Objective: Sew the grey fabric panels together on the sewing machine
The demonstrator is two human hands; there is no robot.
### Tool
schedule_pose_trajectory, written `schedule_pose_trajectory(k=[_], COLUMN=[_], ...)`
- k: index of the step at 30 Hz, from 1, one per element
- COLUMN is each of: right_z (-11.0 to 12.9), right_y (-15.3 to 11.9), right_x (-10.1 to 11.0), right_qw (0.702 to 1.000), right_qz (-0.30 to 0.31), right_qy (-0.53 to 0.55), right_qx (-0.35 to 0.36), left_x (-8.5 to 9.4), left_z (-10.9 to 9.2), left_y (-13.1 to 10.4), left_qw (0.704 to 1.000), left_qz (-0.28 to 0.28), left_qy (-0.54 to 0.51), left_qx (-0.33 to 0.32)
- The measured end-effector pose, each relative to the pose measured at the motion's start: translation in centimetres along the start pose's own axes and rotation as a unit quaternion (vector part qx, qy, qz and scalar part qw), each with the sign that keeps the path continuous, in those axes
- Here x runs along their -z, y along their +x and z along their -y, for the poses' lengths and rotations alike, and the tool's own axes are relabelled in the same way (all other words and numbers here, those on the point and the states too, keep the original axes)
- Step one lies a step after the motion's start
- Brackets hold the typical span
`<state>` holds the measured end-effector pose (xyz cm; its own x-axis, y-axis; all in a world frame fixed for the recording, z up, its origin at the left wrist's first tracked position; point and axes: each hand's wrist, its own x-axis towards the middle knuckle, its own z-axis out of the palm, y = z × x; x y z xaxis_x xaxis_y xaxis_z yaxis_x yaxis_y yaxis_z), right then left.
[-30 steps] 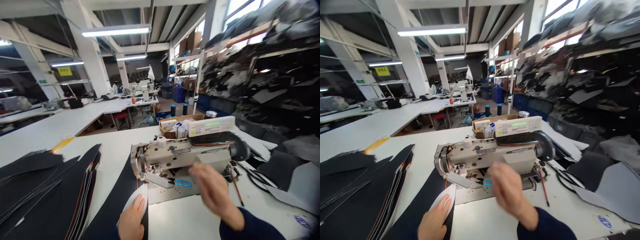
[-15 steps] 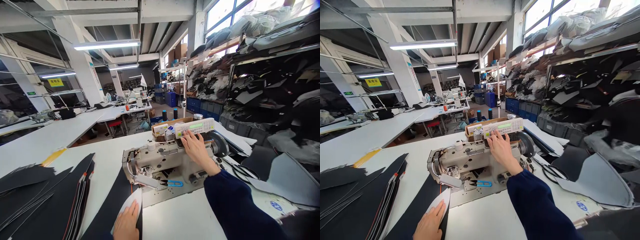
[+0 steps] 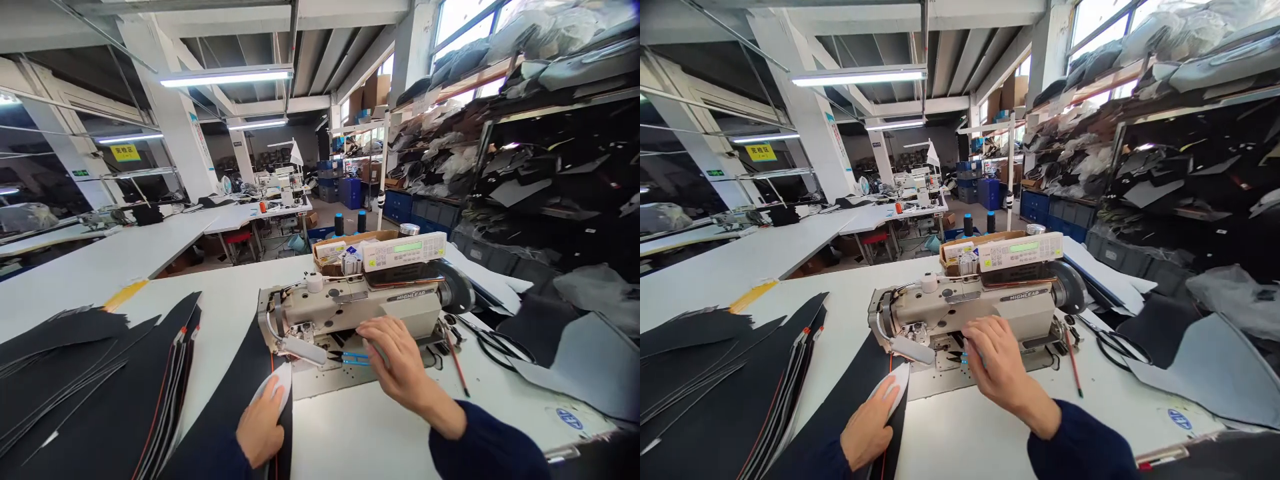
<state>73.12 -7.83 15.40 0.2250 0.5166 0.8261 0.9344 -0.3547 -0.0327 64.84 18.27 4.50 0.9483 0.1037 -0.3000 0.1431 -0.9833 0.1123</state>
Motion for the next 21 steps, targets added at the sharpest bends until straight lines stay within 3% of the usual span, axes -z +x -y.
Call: schedule_pose_trajectory(k=[3, 5, 8, 11, 14, 21], right_z=[1.7, 4.3, 8.0, 9.5, 9.5, 9.2], right_y=[-1.0, -3.0, -6.2, -8.1, -8.8, -7.8], right_x=[-2.5, -6.0, -11.6, -16.2, -18.6, -18.3], right_qw=[0.983, 0.949, 0.914, 0.918, 0.93, 0.904], right_qz=[0.162, 0.27, 0.35, 0.347, 0.314, 0.345], right_qy=[0.066, 0.105, 0.117, 0.048, -0.036, -0.069], right_qx=[0.061, 0.121, 0.171, 0.185, 0.189, 0.242], left_x=[0.5, 0.9, 1.2, 1.3, 1.3, 1.6], left_z=[0.2, 0.6, 1.8, 2.8, 3.1, 2.0], left_y=[0.0, 0.1, 0.7, 1.5, 2.1, 2.4], left_qw=[1.0, 0.999, 0.998, 0.997, 0.996, 0.998], left_qz=[0.0, -0.005, -0.003, 0.011, 0.035, 0.053], left_qy=[-0.02, -0.038, -0.062, -0.076, -0.081, -0.039], left_qx=[-0.009, -0.027, -0.028, -0.021, -0.032, -0.009])
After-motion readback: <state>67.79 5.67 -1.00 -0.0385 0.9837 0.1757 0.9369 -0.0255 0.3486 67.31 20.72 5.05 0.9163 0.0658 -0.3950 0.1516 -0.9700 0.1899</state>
